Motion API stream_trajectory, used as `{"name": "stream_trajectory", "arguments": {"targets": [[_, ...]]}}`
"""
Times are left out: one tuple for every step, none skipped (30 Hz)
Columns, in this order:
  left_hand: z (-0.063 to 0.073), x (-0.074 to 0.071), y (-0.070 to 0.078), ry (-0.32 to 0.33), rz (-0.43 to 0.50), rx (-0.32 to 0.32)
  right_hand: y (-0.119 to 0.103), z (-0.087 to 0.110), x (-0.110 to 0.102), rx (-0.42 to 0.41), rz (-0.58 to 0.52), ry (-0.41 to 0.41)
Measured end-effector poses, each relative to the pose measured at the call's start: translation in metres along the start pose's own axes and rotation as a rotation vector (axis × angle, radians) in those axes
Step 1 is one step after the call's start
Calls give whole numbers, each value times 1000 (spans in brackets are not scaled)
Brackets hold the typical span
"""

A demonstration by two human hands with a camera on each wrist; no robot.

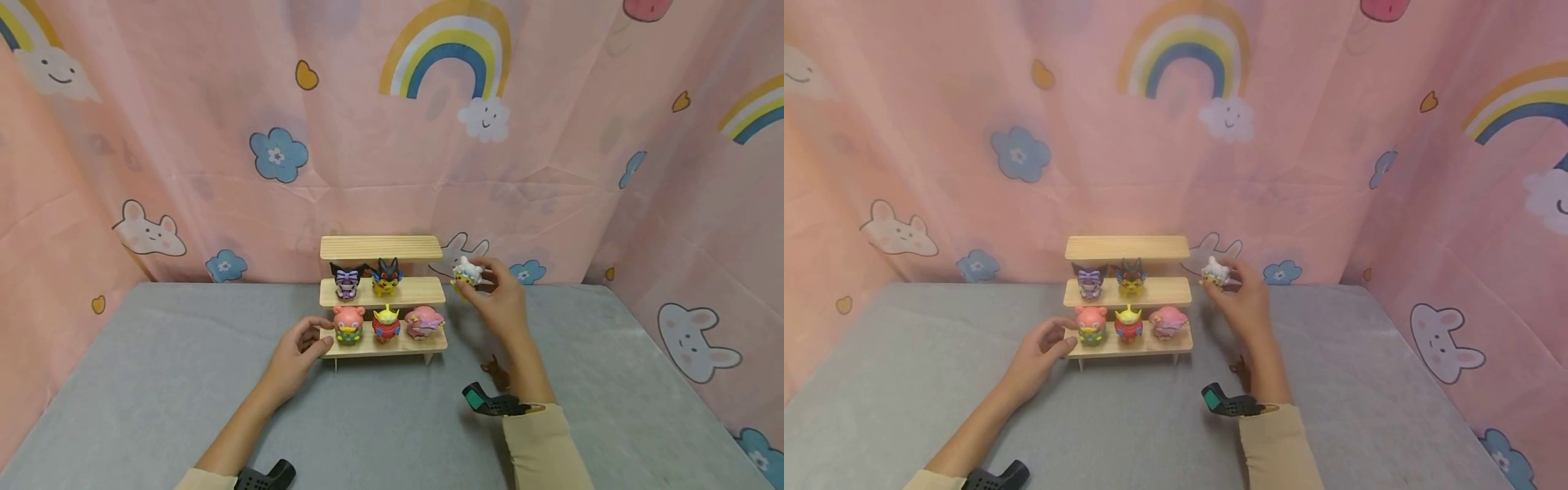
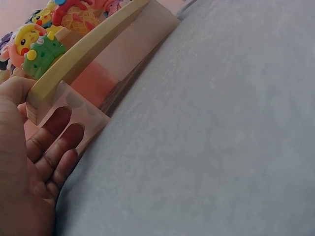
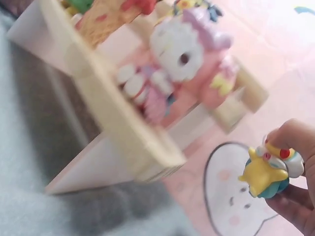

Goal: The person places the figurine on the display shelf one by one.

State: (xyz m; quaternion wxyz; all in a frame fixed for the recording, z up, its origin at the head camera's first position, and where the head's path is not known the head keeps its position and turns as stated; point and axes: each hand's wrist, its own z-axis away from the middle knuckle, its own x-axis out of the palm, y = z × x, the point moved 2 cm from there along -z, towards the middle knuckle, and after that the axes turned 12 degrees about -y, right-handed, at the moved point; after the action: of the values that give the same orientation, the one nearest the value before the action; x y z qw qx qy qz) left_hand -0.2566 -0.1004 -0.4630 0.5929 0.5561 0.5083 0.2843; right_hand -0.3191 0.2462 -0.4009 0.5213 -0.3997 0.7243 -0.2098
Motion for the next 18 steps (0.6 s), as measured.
{"name": "stream_trajectory", "arguments": {"targets": [[0,0,0,1,0,0,-3,0,-2,-16,-15,12],[0,0,0,2,-2,-3,-7,0,-4,-33,-31,23],[0,0,0,2,-1,-4,-10,0,-5,-52,-50,32],[0,0,0,3,-3,-7,-13,0,-6,-67,-67,39],[0,0,0,3,-3,-7,-16,0,-7,-83,-81,44],[0,0,-1,4,-5,-10,-19,0,-7,-100,-90,48],[0,0,-1,4,-4,-9,-22,0,-7,-115,-95,49],[0,0,0,4,-3,-8,-25,0,-7,-130,-102,50],[0,0,0,3,-2,-7,-28,0,-7,-145,-108,47],[0,0,0,3,-2,-7,-31,1,-7,-157,-111,42],[0,0,0,2,-1,-5,-33,1,-7,-168,-115,37],[0,0,-1,2,-2,-5,-36,1,-6,-176,-122,31],[0,0,0,1,0,-1,-38,1,-6,-181,-130,22],[0,0,-1,1,-2,-2,-40,1,-5,-185,-136,11],[0,0,-1,0,-3,-2,-41,2,-4,-186,-137,-2],[0,0,-1,0,-4,-2,-42,2,-3,-186,-139,-15],[0,0,-2,1,-6,-2,-44,2,-2,-189,-144,-29],[0,0,-2,1,-6,-1,-45,2,0,-190,-150,-45]]}}
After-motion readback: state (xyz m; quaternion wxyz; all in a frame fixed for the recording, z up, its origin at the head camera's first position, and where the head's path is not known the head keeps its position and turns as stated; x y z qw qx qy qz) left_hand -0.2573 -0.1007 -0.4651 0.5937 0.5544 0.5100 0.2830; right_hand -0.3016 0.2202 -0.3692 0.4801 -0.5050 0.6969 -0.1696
